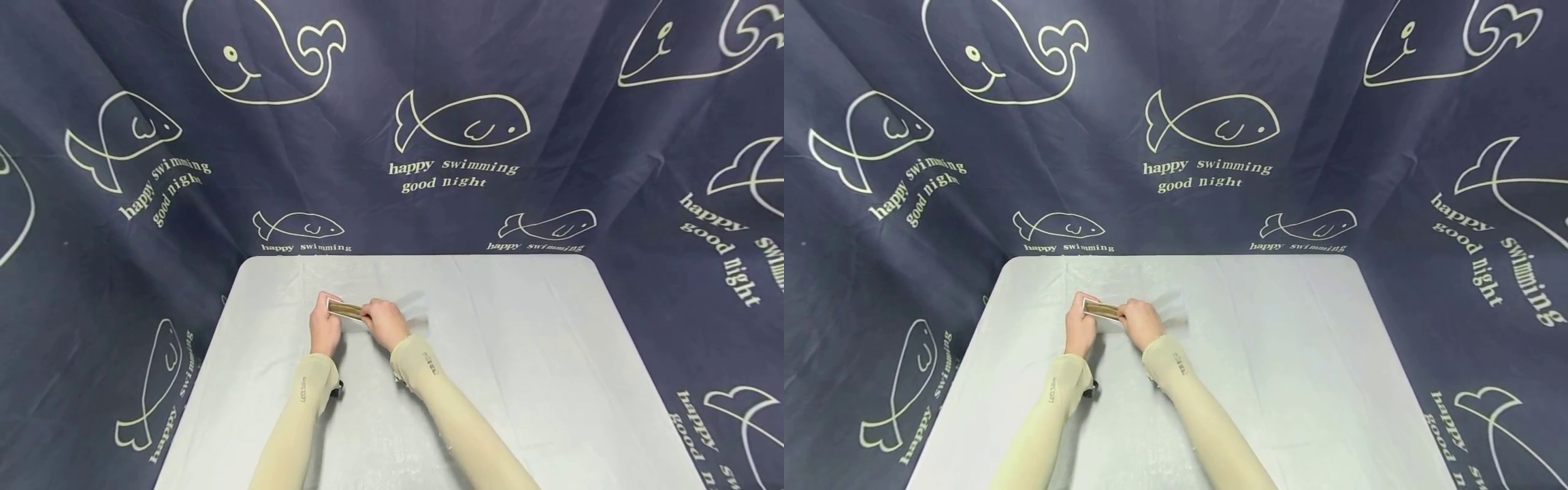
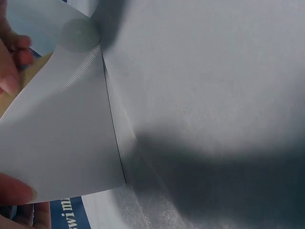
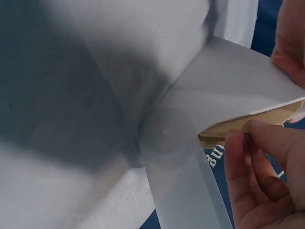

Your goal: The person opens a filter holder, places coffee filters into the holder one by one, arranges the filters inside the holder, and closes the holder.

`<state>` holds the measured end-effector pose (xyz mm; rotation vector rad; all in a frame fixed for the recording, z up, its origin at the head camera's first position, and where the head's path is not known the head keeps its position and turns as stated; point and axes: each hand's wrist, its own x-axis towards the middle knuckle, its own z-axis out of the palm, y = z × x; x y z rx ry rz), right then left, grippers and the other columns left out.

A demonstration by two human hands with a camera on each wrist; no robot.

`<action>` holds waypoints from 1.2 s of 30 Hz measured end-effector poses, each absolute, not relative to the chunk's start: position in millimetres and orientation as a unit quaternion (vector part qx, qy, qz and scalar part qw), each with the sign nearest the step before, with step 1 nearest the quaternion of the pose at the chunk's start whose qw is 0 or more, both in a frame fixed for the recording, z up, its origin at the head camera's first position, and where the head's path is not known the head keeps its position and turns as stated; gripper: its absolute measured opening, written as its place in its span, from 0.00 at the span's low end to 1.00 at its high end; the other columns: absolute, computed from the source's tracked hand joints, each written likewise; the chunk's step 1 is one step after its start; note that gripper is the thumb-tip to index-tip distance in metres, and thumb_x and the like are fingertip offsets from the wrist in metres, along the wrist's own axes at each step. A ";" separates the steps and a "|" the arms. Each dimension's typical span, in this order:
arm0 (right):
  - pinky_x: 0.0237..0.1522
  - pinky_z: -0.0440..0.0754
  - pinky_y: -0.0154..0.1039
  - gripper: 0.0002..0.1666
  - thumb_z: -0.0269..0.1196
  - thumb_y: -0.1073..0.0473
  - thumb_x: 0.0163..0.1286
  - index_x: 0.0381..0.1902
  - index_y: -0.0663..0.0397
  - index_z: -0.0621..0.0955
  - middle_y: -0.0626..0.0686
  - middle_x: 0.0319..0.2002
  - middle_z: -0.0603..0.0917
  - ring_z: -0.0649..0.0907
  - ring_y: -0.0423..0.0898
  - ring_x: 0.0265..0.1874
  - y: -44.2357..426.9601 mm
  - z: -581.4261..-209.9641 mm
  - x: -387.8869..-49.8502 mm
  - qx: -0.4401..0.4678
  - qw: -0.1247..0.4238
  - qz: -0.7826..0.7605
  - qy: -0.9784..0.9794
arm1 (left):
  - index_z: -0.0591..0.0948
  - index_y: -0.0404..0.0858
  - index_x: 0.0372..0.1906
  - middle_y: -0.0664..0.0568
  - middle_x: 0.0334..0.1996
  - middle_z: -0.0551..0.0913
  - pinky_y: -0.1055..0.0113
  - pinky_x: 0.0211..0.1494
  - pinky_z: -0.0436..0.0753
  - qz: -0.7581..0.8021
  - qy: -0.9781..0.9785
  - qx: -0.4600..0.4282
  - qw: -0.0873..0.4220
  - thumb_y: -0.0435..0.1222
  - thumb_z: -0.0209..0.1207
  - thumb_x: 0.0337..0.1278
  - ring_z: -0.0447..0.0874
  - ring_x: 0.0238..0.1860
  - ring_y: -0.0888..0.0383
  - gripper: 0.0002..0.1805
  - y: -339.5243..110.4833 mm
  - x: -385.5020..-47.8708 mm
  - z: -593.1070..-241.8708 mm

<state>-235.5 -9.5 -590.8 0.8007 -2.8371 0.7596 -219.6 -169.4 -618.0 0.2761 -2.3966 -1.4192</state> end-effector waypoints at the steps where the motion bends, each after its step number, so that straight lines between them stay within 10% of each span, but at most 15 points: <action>1: 0.37 0.84 0.42 0.02 0.71 0.61 0.66 0.34 0.49 0.90 0.49 0.29 0.86 0.85 0.47 0.29 -10.3 -592.7 -235.3 0.262 0.050 0.245 -0.932 | 0.77 0.37 0.39 0.39 0.38 0.86 0.43 0.50 0.80 -0.500 -0.843 0.098 0.170 0.22 0.48 0.55 0.84 0.42 0.38 0.12 -169.4 -219.2 -618.0; 16: 0.38 0.85 0.42 0.03 0.69 0.61 0.70 0.35 0.52 0.89 0.50 0.29 0.85 0.86 0.47 0.30 -10.8 -599.5 -231.8 0.266 0.053 0.208 -0.940 | 0.77 0.38 0.40 0.40 0.38 0.86 0.45 0.49 0.80 -0.500 -0.844 0.100 0.165 0.20 0.47 0.52 0.85 0.42 0.40 0.15 -167.6 -217.2 -618.5; 29: 0.61 0.80 0.54 0.26 0.67 0.59 0.71 0.66 0.53 0.80 0.56 0.54 0.86 0.83 0.56 0.55 58.3 -562.3 -232.6 0.182 0.175 0.423 -0.870 | 0.77 0.32 0.55 0.37 0.51 0.84 0.44 0.70 0.74 -0.542 -0.831 0.080 0.094 0.17 0.42 0.48 0.81 0.60 0.38 0.27 -179.9 -216.8 -640.0; 36: 0.75 0.69 0.59 0.45 0.70 0.61 0.70 0.80 0.55 0.62 0.66 0.72 0.71 0.72 0.64 0.72 108.5 -575.7 -231.1 0.130 0.070 0.601 -0.786 | 0.74 0.28 0.66 0.34 0.62 0.80 0.45 0.78 0.67 -0.541 -0.834 0.078 0.080 0.19 0.42 0.53 0.73 0.71 0.36 0.32 -180.4 -219.1 -644.5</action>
